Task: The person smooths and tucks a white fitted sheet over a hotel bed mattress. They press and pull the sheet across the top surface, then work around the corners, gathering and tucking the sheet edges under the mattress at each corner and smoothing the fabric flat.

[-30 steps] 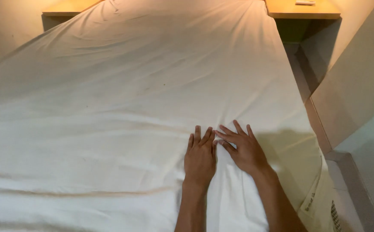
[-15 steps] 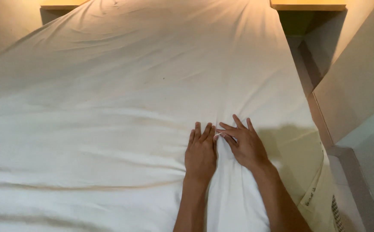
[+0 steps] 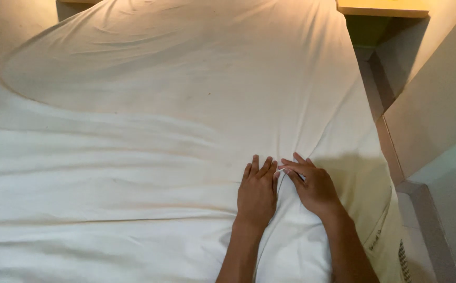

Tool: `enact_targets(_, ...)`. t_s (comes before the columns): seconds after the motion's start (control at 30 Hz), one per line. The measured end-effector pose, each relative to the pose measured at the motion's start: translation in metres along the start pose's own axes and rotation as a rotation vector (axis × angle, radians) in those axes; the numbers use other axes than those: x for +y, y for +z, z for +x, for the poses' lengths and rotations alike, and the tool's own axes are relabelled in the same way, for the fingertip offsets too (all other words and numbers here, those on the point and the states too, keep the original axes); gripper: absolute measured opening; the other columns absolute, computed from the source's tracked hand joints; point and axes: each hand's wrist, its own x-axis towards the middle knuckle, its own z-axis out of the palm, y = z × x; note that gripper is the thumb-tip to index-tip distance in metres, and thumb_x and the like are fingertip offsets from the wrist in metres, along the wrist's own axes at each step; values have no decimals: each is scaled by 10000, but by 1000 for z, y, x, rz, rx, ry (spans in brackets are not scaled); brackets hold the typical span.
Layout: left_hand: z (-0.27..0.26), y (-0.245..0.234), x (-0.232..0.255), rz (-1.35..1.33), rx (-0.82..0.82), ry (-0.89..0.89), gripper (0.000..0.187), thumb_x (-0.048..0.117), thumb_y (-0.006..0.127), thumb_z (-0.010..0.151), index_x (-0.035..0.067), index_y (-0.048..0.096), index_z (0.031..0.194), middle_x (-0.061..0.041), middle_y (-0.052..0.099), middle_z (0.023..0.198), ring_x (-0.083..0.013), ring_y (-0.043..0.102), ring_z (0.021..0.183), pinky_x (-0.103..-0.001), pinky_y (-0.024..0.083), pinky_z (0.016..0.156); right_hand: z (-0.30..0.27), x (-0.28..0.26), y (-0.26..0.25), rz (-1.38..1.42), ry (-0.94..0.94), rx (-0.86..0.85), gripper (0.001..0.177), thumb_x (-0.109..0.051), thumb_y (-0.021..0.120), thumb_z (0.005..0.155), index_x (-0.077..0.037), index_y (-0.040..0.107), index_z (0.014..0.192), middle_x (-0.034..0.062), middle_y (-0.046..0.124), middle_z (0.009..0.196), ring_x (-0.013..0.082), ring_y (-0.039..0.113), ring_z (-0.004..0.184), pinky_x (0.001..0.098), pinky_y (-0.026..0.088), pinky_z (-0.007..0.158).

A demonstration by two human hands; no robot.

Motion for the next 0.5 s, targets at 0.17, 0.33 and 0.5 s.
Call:
enact_targets(0.17,0,-1,10,-24,-15,-23,363,186,472,1068,-9,684,1290,-161,636,1411,-412,473,1408,-509,354,1165,-3,-13,-16,10,142,-54,252,-245,637,968,-171,786,1157,70,667,1367,257,577,1362,370,480,1074)
enact_targets(0.33,0,-3,16,-41,-34,-33,357,188,481,1067,-17,696,1265,-177,650,1381,-425,486,1387,-519,356,1153,-4,-23,-28,-30,231,-89,290,-245,641,954,-210,770,1212,106,608,1448,264,682,1228,349,529,993)
enact_targets(0.5,-4,-2,20,-26,-72,-16,364,189,479,1073,-24,680,1289,-181,637,1398,-434,479,1391,-518,356,1153,-9,-3,-28,37,139,-94,262,-193,656,950,-156,764,1186,110,710,1310,241,700,1243,342,557,939)
